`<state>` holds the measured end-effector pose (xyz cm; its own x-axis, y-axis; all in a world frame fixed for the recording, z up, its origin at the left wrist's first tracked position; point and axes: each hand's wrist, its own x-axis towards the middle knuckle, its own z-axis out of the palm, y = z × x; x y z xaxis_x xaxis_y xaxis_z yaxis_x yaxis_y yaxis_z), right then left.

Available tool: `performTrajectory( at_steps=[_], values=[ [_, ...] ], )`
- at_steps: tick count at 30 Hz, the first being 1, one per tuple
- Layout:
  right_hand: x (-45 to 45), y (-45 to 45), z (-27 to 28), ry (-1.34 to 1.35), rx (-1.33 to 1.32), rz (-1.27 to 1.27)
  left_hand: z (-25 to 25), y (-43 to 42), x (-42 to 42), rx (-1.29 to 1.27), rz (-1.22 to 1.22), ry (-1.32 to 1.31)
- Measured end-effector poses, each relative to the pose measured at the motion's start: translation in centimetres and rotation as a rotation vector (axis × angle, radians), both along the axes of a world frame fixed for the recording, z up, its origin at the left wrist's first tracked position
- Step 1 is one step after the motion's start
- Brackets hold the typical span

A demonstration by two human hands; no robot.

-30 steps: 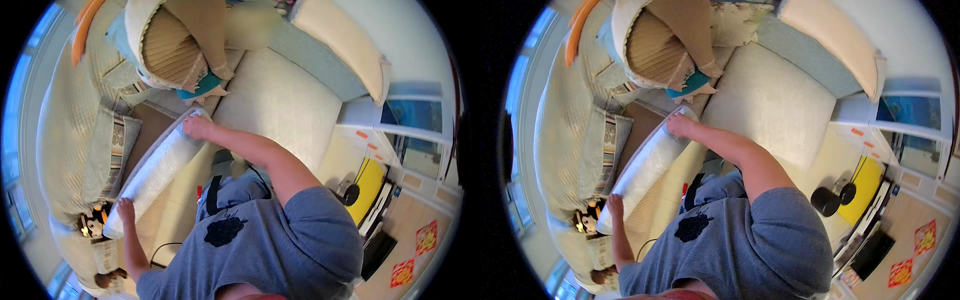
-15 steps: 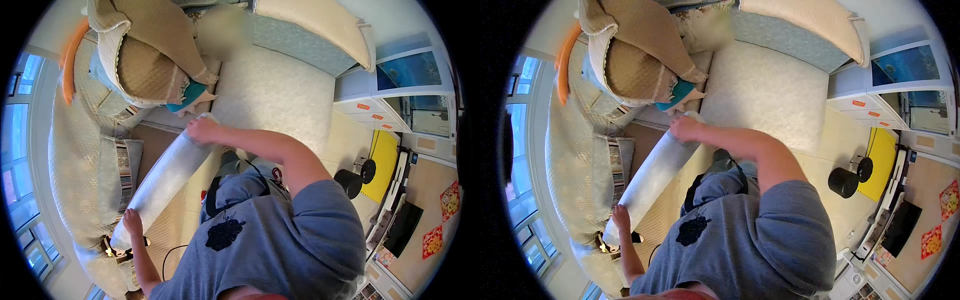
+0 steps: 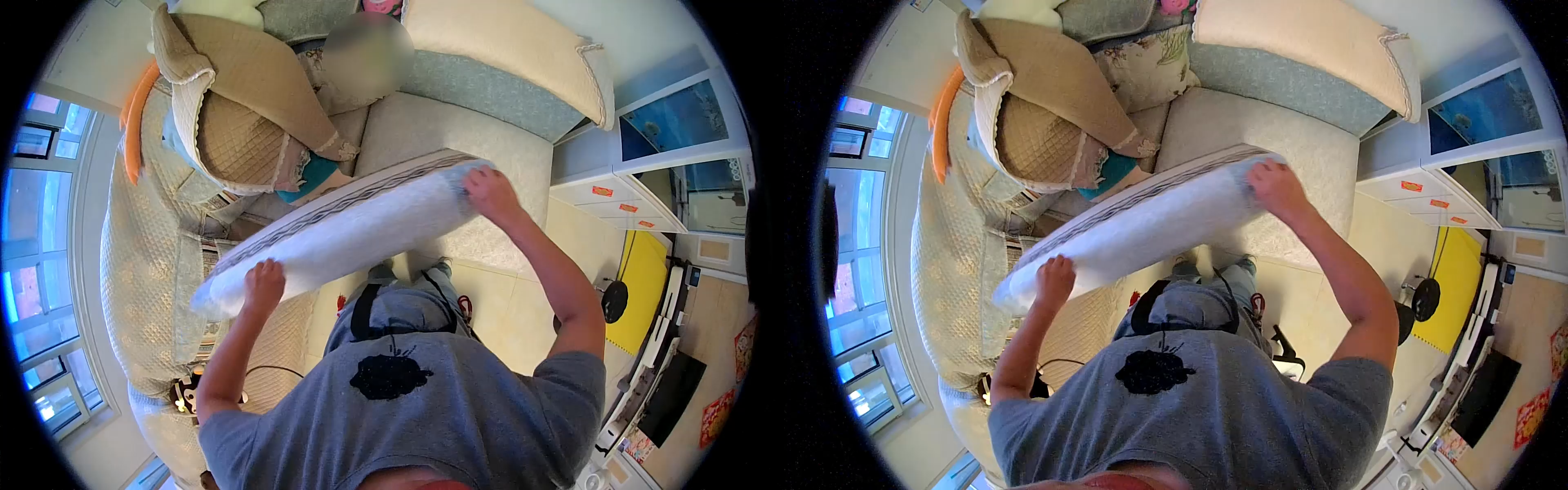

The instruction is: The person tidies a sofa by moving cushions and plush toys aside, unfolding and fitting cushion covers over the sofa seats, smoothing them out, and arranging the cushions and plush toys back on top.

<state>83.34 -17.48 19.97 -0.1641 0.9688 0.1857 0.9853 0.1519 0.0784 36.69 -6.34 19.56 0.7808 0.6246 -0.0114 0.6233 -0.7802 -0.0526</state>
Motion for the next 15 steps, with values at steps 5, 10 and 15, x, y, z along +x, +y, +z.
performTrajectory(
  at_steps=[5, 10, 15],
  values=[
    [9.2, -7.0, 1.0, -0.059, -0.115, -0.282, -2.0, 0.7, 12.7, -0.049, -0.177, -0.024],
    [17.1, -14.7, 1.1, -0.095, -0.107, -0.477, -3.1, -0.8, 25.0, -0.046, -0.306, -0.001],
    [23.4, -21.4, -1.3, -0.166, -0.085, -0.656, -4.3, -2.6, 35.4, -0.042, -0.373, -0.028]
  ],
)
